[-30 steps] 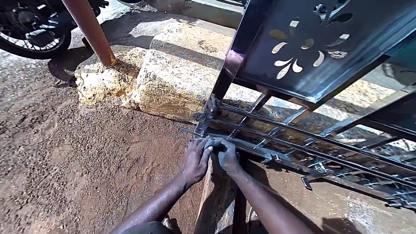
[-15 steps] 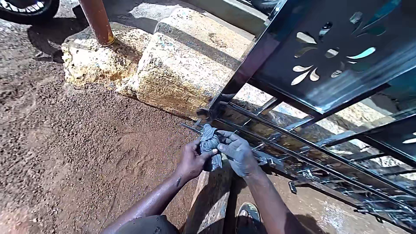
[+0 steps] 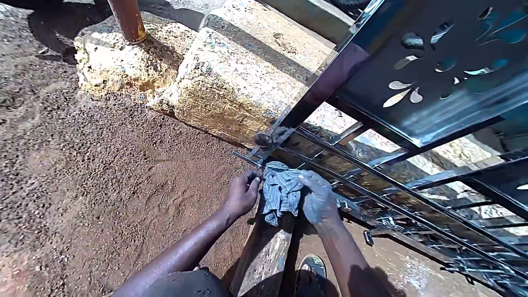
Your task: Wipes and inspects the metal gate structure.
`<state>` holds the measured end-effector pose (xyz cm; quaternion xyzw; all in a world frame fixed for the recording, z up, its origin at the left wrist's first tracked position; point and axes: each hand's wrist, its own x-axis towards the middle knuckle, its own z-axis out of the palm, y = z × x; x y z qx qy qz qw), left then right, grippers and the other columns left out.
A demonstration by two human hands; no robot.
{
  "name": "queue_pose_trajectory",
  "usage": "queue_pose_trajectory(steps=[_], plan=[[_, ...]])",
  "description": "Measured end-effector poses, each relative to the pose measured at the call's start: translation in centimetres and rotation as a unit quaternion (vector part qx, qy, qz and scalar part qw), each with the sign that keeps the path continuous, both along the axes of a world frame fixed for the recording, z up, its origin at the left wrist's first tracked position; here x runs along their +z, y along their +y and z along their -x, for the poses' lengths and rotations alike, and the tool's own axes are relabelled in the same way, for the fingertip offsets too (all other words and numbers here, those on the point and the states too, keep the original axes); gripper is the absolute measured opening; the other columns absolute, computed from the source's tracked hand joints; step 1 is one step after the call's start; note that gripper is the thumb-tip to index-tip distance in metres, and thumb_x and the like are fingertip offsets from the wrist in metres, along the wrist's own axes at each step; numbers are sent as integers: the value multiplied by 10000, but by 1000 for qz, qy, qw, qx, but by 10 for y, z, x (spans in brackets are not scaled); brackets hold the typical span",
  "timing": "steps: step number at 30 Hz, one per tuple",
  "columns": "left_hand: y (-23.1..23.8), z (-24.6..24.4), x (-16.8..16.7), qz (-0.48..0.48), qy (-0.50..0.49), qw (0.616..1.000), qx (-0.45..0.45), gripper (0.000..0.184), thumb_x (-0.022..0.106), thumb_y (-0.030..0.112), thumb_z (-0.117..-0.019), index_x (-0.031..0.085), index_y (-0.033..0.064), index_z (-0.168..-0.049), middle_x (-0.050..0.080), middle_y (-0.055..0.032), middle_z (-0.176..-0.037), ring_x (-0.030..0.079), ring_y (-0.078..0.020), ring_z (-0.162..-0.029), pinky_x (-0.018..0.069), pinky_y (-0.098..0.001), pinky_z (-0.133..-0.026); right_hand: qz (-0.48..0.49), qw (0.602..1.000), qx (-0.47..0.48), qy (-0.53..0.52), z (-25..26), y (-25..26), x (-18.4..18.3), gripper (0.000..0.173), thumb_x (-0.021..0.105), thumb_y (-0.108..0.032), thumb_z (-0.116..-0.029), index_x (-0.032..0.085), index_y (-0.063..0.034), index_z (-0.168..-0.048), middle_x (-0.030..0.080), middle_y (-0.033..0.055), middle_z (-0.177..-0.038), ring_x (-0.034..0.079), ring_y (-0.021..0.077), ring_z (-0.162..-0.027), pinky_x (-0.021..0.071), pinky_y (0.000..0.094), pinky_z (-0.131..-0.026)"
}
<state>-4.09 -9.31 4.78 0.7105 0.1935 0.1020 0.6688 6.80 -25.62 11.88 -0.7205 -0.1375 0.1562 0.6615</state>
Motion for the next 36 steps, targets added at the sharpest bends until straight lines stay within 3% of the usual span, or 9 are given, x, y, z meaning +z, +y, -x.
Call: queue_pose_trajectory(steps=[6, 9, 12, 14, 18, 21, 26, 33, 36], plan=[[21, -25, -21, -306, -50, 941, 133, 375, 648, 171, -920, 672, 33, -1268, 645, -180, -1289, 590, -380, -1224, 443, -607, -1024, -33, 942, -30, -333, -16, 22, -3, 149, 550, -133, -1028, 690, -84, -1025, 722, -30, -1036, 686, 42, -963, 588, 250, -868], [34, -35, -32, -387, 2, 920, 60, 386, 628, 270, -995, 661, 67, -1321, 617, -169, -1384, 519, -376, -1362, 342, -621, -1144, 125, 778, 132, -602, -35, 34, -47, 323, 559, -241, -1027, 737, 29, -1027, 738, 197, -1144, 691, 287, -1173, 552, 434, -1034], [47, -38, -43, -429, -2, 903, 26, 279, 604, 321, -1019, 747, 152, -1190, 701, -100, -1239, 600, -327, -1266, 355, -621, -1130, 405, 598, 286, -629, -44, 30, -55, 564, 440, -493, -1052, 670, -75, -1354, 690, 118, -1349, 670, 310, -1232, 531, 554, -1010], [50, -39, -45, -433, -14, 901, 25, 229, 624, 289, -1008, 760, 171, -1149, 722, -75, -1162, 647, -312, -1169, 373, -632, -1102, 483, 542, 316, -611, -45, 30, -50, 666, 401, -606, -1030, 623, -112, -1418, 658, 77, -1409, 641, 274, -1281, 492, 533, -1062], [42, -44, -48, -419, -15, 907, 34, 176, 624, 218, -992, 757, 123, -1057, 727, -75, -1091, 652, -313, -1113, 394, -614, -1060, 485, 528, 359, -597, -42, 55, -52, 821, 558, -634, -921, 568, 3, -1439, 591, 168, -1473, 577, 313, -1358, 454, 509, -1108], [43, -46, -50, -414, -23, 908, 57, 133, 646, 174, -968, 740, 82, -991, 721, -97, -1050, 657, -326, -1064, 406, -620, -1023, 538, 524, 385, -537, -33, 73, -42, 949, 491, -707, -938, 389, -6, -1570, 447, 169, -1600, 485, 311, -1442, 376, 499, -1173], [64, -37, -51, -481, -26, 874, 63, 177, 635, 282, -985, 761, 167, -1032, 730, -47, -1040, 666, -302, -1041, 399, -617, -1044, 479, 525, 348, -611, -56, 32, -40, 781, 458, -739, -946, 614, -151, -1435, 639, 32, -1442, 615, 242, -1317, 459, 473, -1117], [60, -39, -50, -462, -10, 884, 67, 166, 648, 233, -975, 758, 139, -1055, 730, -69, -1055, 666, -325, -1052, 390, -636, -1039, 494, 541, 394, -555, -43, 78, -50, 1000, 478, -812, -882, 522, -17, -1487, 550, 151, -1520, 518, 282, -1421, 434, 483, -1146], [67, -38, -52, -482, -18, 873, 71, 172, 658, 278, -971, 761, 162, -1044, 729, -53, -1025, 662, -317, -1035, 386, -637, -1030, 474, 548, 374, -580, -51, 64, -51, 883, 501, -764, -904, 560, -98, -1480, 584, 81, -1501, 556, 248, -1385, 460, 466, -1122]])
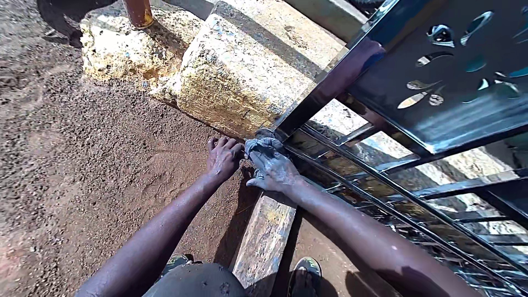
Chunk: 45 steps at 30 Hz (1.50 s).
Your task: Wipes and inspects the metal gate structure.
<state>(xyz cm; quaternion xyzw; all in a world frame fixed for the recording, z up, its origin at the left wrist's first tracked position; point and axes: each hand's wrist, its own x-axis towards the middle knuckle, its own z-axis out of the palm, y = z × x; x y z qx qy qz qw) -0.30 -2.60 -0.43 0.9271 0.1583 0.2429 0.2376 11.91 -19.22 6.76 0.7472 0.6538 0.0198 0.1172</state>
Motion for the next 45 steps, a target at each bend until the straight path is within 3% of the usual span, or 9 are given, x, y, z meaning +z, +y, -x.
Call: queue_pose_trajectory(steps=[6, 11, 14, 20, 23, 28, 33, 39, 45], plan=[[-3, 0, -1, -4, -6, 1000, 8, 178, 624, 280, -981, 757, 170, -1028, 730, -42, -1021, 670, -294, -1003, 411, -596, -1011, 54, 998, 24, -36, -25, -39, 24, 793, 461, -751, -931, 609, -166, -1446, 658, 37, -1414, 553, 232, -1386, 347, 440, -1210], [-2, -1, -4, 21, -28, 999, 10, 161, 669, 237, -948, 768, 143, -1034, 737, -65, -999, 671, -317, -993, 402, -629, -1002, 96, 994, -26, 43, 3, 22, 5, 1034, 460, -827, -886, 382, -75, -1590, 376, 124, -1652, 307, 262, -1554, 335, 473, -1217], [1, 1, -4, 10, -29, 1000, 6, 169, 664, 273, -954, 769, 164, -1028, 738, -53, -991, 673, -309, -978, 404, -626, -993, 18, 999, 21, 18, -17, -5, 6, 821, 506, -727, -928, 542, -146, -1507, 569, 58, -1520, 509, 241, -1432, 463, 468, -1114], [-1, 1, -7, 16, -24, 1000, 6, 214, 611, 319, -981, 755, 173, -1043, 731, -60, -1022, 668, -319, -1014, 395, -627, -1005, -77, 988, 77, -114, -52, -46, 73, 611, 397, -682, -1001, 750, -243, -1239, 743, -33, -1226, 606, 207, -1303, 206, 566, -1238], [-1, 2, -7, 25, -19, 999, 8, 224, 594, 329, -988, 752, 185, -1056, 729, -54, -1032, 662, -314, -1038, 385, -618, -1017, -91, 986, 49, -130, -37, -41, 48, 640, 414, -701, -984, 749, -216, -1235, 748, -3, -1217, 623, 257, -1276, 231, 626, -1210], [1, 2, -6, 20, -10, 1000, 6, 226, 600, 332, -992, 755, 181, -1059, 733, -51, -1035, 668, -309, -1031, 387, -617, -1023, -63, 992, 63, -92, -20, -30, -1, 628, 414, -652, -1008, 706, -193, -1322, 775, 52, -1083, 705, 246, -1125, 353, 471, -1199], [2, 1, -4, 8, 3, 1000, 8, 204, 621, 330, -981, 754, 194, -1057, 736, -30, -1034, 668, -288, -1021, 387, -602, -1030, -71, 989, 27, -124, -30, -45, 44, 589, 413, -674, -997, 704, -283, -1327, 743, -39, -1233, 612, 212, -1298, 205, 604, -1226], [0, 1, -3, 18, 7, 1000, 11, 202, 635, 338, -981, 751, 189, -1052, 731, -33, -1036, 668, -287, -1012, 386, -601, -1039, -33, 993, 19, -112, -14, -28, 7, 502, 442, -568, -1036, 683, -278, -1366, 741, 1, -1244, 662, 263, -1212, 230, 622, -1211], [2, 1, -1, 25, 10, 1000, 5, 210, 635, 341, -987, 746, 171, -1040, 724, -45, -1022, 668, -302, -1027, 376, -635, -1052, -85, 983, 22, -159, -36, -46, 63, 557, 416, -641, -1010, 708, -289, -1327, 736, -55, -1266, 610, 227, -1309, 248, 688, -1155]])
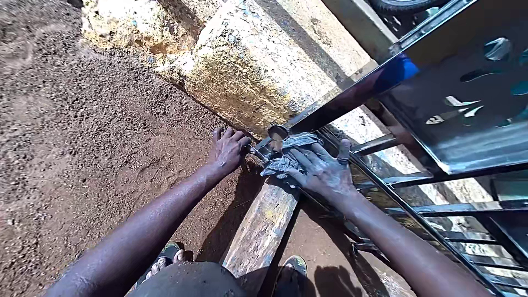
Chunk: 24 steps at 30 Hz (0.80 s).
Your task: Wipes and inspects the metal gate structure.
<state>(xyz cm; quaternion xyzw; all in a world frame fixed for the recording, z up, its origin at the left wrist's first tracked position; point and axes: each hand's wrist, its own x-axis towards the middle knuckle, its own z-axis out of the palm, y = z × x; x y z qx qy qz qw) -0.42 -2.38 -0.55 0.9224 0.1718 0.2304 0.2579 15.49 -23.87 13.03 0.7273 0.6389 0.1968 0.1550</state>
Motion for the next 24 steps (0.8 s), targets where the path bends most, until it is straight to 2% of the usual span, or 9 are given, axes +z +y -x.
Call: queue_pose_trajectory(steps=[3, 7, 10, 11, 13, 17, 20, 22, 24], plan=[[-4, -2, -5, 10, -11, 1000, 10, 214, 632, 349, -987, 744, 175, -1041, 721, -47, -1021, 667, -300, -1009, 381, -619, -1046, -42, 998, -29, -32, 5, 1, 0, 622, 389, -680, -1000, 728, -242, -1285, 723, -17, -1298, 587, 270, -1343, 231, 753, -1124], [-4, -1, -3, 28, -16, 999, 11, 197, 638, 324, -987, 750, 174, -1046, 720, -56, -1030, 663, -305, -1014, 366, -626, -1056, -37, 998, -54, -17, 21, 7, -53, 688, 389, -719, -987, 733, -198, -1276, 738, 74, -1254, 619, 356, -1290, 222, 740, -1157], [-4, 1, -1, 30, -5, 1000, 5, 192, 632, 313, -991, 750, 177, -1057, 722, -51, -1036, 660, -302, -1028, 354, -624, -1068, 48, 997, -59, 20, 24, -6, -56, 642, 408, -699, -990, 692, -256, -1358, 767, 44, -1143, 734, 300, -996, 277, 691, -1165], [-5, 1, 0, 29, -4, 1000, 3, 193, 634, 315, -990, 751, 179, -1061, 722, -51, -1035, 662, -302, -1030, 354, -629, -1072, 59, 997, -55, 23, 23, -9, -49, 646, 410, -695, -990, 688, -252, -1370, 768, 29, -1175, 746, 285, -971, 278, 690, -1165], [-4, 1, 2, 27, -9, 1000, 5, 204, 640, 323, -989, 751, 169, -1064, 722, -57, -1034, 663, -309, -1021, 360, -638, -1059, 36, 998, -56, -16, 20, -6, -26, 718, 353, -738, -980, 668, -243, -1393, 696, -8, -1360, 674, 270, -1218, 262, 676, -1168], [-6, 2, 1, 28, -7, 1000, 6, 199, 636, 314, -989, 746, 161, -1057, 719, -57, -1032, 662, -308, -1023, 362, -628, -1063, -70, 994, -63, -56, 13, 19, 7, 575, 468, -561, -990, 679, -148, -1331, 659, 49, -1400, 474, 334, -1440, 195, 756, -1127], [-5, 1, 2, 31, -4, 999, 6, 179, 623, 252, -980, 750, 166, -1073, 722, -56, -1051, 660, -306, -1042, 361, -619, -1069, -28, 999, -40, -19, 22, 22, -32, 439, 592, -428, -953, 723, -184, -1293, 731, 33, -1267, 620, 323, -1283, 217, 750, -1144], [-6, 2, 2, 28, 0, 1000, 6, 172, 632, 258, -980, 753, 171, -1064, 726, -52, -1051, 662, -308, -1046, 357, -630, -1073, 36, 999, -33, -4, 31, 18, -55, 325, 630, -352, -962, 772, -157, -1179, 771, 57, -1029, 729, 305, -950, 296, 689, -1152], [-3, 0, 2, 21, 8, 1000, 8, 177, 630, 284, -984, 752, 179, -1057, 725, -43, -1045, 662, -310, -1052, 354, -639, -1079, 71, 997, -29, -5, 33, 20, -54, 296, 649, -282, -948, 771, -134, -1173, 766, 66, -994, 731, 288, -849, 317, 645, -1166]])
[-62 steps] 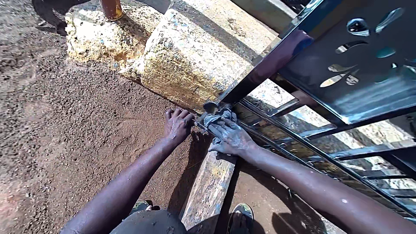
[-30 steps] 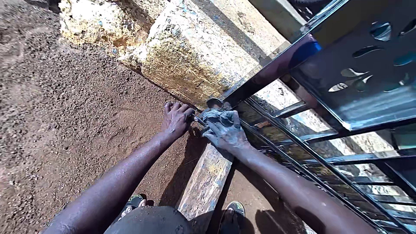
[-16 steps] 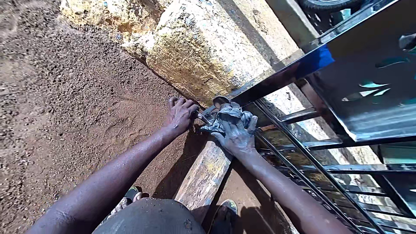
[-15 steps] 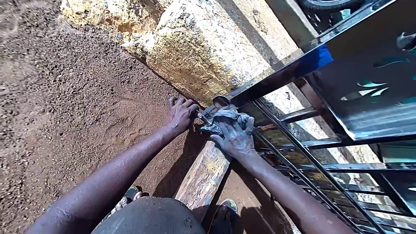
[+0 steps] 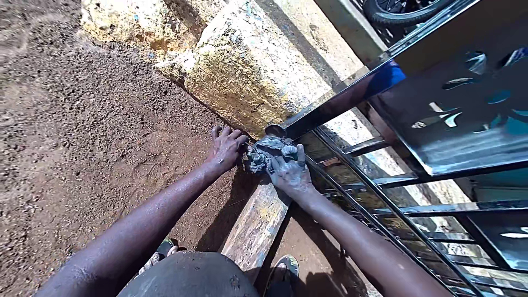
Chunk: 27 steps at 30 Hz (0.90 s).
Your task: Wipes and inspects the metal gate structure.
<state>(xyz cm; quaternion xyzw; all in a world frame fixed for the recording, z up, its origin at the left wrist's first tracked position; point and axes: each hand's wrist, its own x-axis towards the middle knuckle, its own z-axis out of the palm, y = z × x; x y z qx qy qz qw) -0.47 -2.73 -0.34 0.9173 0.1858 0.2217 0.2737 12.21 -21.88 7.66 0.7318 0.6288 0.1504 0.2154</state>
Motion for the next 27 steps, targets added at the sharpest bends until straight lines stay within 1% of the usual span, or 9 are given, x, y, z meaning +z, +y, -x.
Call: queue_pose_trajectory(steps=[5, 7, 9, 11, 14, 18, 22, 24, 27], plan=[[2, 0, 4, 12, 6, 1000, -9, 202, 637, 316, -996, 751, 169, -1075, 728, -47, -1085, 658, -311, -1083, 354, -637, -1078, -37, 999, 21, -19, -17, 2, 28, 404, 583, -296, -954, 692, -271, -1341, 660, -85, -1400, 535, 210, -1394, 243, 647, -1180], [0, 0, 3, 18, -2, 1000, -6, 206, 635, 316, -997, 751, 161, -1069, 728, -53, -1077, 661, -306, -1071, 359, -627, -1075, -12, 1000, -6, -5, -12, 2, 22, 516, 514, -560, -996, 696, -226, -1344, 643, -41, -1432, 538, 251, -1393, 211, 680, -1186], [0, 0, 2, 21, -5, 1000, -7, 217, 634, 324, -997, 752, 159, -1075, 728, -54, -1077, 663, -301, -1067, 364, -613, -1076, 29, 999, -34, 24, -1, 6, 9, 702, 508, -705, -951, 728, -126, -1280, 714, 67, -1310, 685, 330, -1161, 216, 708, -1186], [2, -1, -1, 14, -16, 1000, -7, 226, 631, 341, -998, 750, 163, -1070, 726, -51, -1061, 663, -297, -1063, 371, -613, -1067, 52, 998, -30, 20, 4, 10, 4, 566, 639, -516, -953, 682, -122, -1357, 686, 57, -1361, 693, 317, -1140, 203, 666, -1211], [2, 0, -2, 23, -12, 1000, -12, 246, 632, 361, -1003, 752, 163, -1086, 725, -55, -1066, 661, -298, -1059, 355, -619, -1075, 33, 999, -2, -8, 15, 14, 8, 544, 678, -109, -916, 607, -177, -1451, 584, -13, -1504, 551, 244, -1378, 240, 613, -1199], [-1, 4, 6, 88, 3, 996, 4, 338, 612, 375, -1022, 712, 143, -1248, 699, -93, -1239, 623, -325, -1200, 350, -628, -1094, -44, 989, 61, 129, 8, 12, 9, 478, 769, -2, -760, 742, -105, -1226, 680, 81, -1350, 635, 319, -1227, 493, 570, -927], [-4, 12, 5, 232, -49, 970, 52, 334, 630, 250, -1026, 673, 7, -1250, 662, -211, -1234, 620, -380, -1184, 448, -597, -1046, -168, 862, -126, 462, 1, -19, 40, 337, 657, 47, -796, 715, 30, -1127, 740, 129, -1095, 715, 210, -1020, 585, 428, -916], [-13, 10, -2, 246, -110, 961, 63, 243, 645, 170, -1007, 721, -23, -1133, 696, -199, -1071, 686, -329, -982, 553, -503, -917, -245, 804, -200, 504, 3, -40, 62, 360, 622, 7, -819, 706, -2, -1168, 758, 43, -1052, 712, 54, -963, 595, 284, -884], [-30, 5, -1, 251, -134, 958, 40, 201, 644, 124, -999, 748, -28, -1079, 719, -185, -1019, 707, -301, -927, 572, -467, -891, -358, 742, -229, 518, 2, -63, 78, 421, 610, -5, -791, 646, 1, -1211, 740, -25, -1044, 686, -27, -957, 590, 208, -871]])
